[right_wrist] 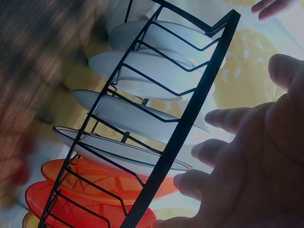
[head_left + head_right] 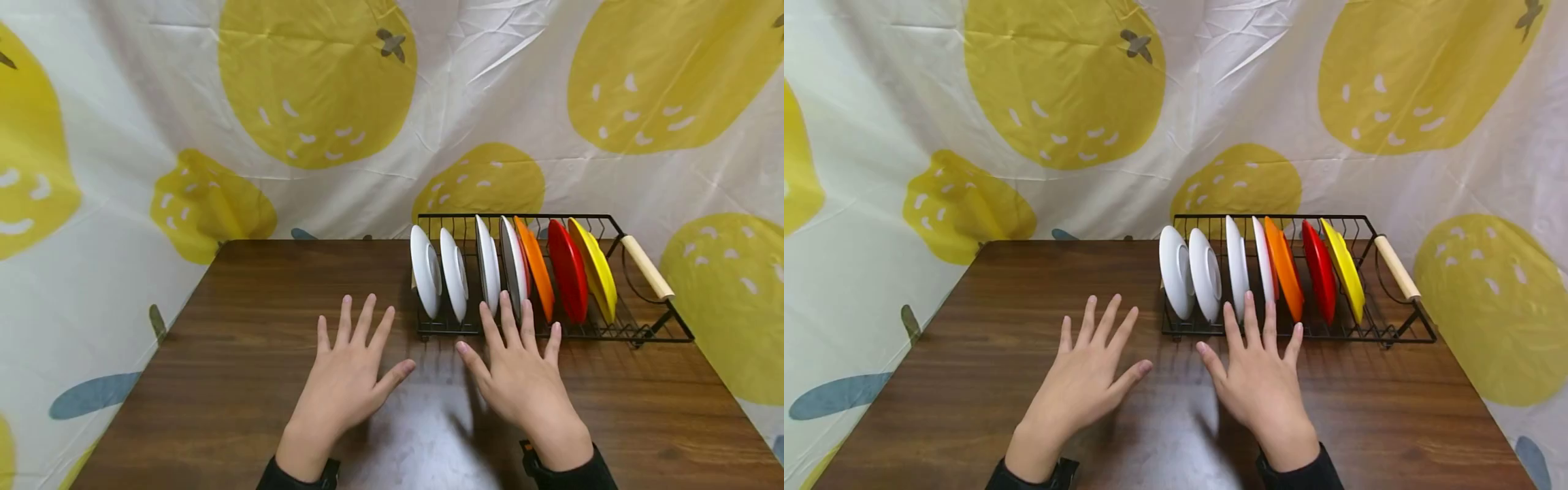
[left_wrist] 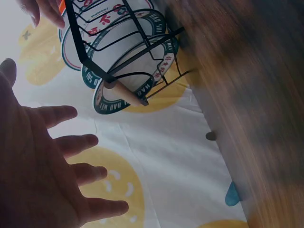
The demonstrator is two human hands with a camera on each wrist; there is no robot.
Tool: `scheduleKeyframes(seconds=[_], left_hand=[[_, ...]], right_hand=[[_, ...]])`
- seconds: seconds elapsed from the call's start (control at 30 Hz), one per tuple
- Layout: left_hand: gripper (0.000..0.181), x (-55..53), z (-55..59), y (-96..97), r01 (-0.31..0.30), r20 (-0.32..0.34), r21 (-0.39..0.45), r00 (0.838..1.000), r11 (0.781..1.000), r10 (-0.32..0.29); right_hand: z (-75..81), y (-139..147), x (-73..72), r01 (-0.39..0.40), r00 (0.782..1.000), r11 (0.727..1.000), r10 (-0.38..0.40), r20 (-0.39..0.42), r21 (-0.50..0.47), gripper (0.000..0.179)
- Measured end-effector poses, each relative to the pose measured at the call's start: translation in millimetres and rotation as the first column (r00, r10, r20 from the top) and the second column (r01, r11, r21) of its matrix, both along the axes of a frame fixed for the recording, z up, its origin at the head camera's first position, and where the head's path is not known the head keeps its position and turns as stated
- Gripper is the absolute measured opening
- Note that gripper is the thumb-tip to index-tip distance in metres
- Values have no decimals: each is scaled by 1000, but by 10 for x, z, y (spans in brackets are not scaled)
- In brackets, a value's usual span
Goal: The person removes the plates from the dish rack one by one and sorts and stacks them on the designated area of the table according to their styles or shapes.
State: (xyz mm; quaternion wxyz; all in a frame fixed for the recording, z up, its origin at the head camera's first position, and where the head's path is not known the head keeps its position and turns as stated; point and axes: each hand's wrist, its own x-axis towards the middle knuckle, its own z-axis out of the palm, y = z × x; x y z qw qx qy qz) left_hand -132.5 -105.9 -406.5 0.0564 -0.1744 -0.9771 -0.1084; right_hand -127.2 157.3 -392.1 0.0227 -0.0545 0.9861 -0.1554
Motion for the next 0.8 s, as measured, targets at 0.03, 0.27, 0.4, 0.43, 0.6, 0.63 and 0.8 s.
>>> scheduleKeyframes(seconds=[0.03,0.27,0.4,0.43,0.6,0.63,0.8], left_hand=[[87,1,4,-2,0,-1,0,1000,1000,0],[87,0,12,-14,4,0,7,1000,1000,-4],[87,7,9,-28,3,-10,9,1000,1000,-3],[87,10,11,-31,2,-12,5,1000,1000,-2],[87,13,23,-47,2,-12,3,1000,1000,-2],[87,13,25,-51,3,-10,5,1000,1000,-3],[88,16,25,-66,3,-10,11,1000,1000,-3]], right_hand=[[3,-1,3,-1,1000,1000,1,-3,2,86],[27,1,19,-6,1000,1000,6,-16,8,87],[33,-5,22,-10,1000,1000,10,-18,5,88],[33,-8,23,-11,1000,1000,11,-21,8,88],[54,-25,22,-13,999,1000,13,-30,6,88],[58,-26,21,-13,999,1000,13,-31,5,89],[70,-31,23,-13,1000,1000,13,-28,3,91]])
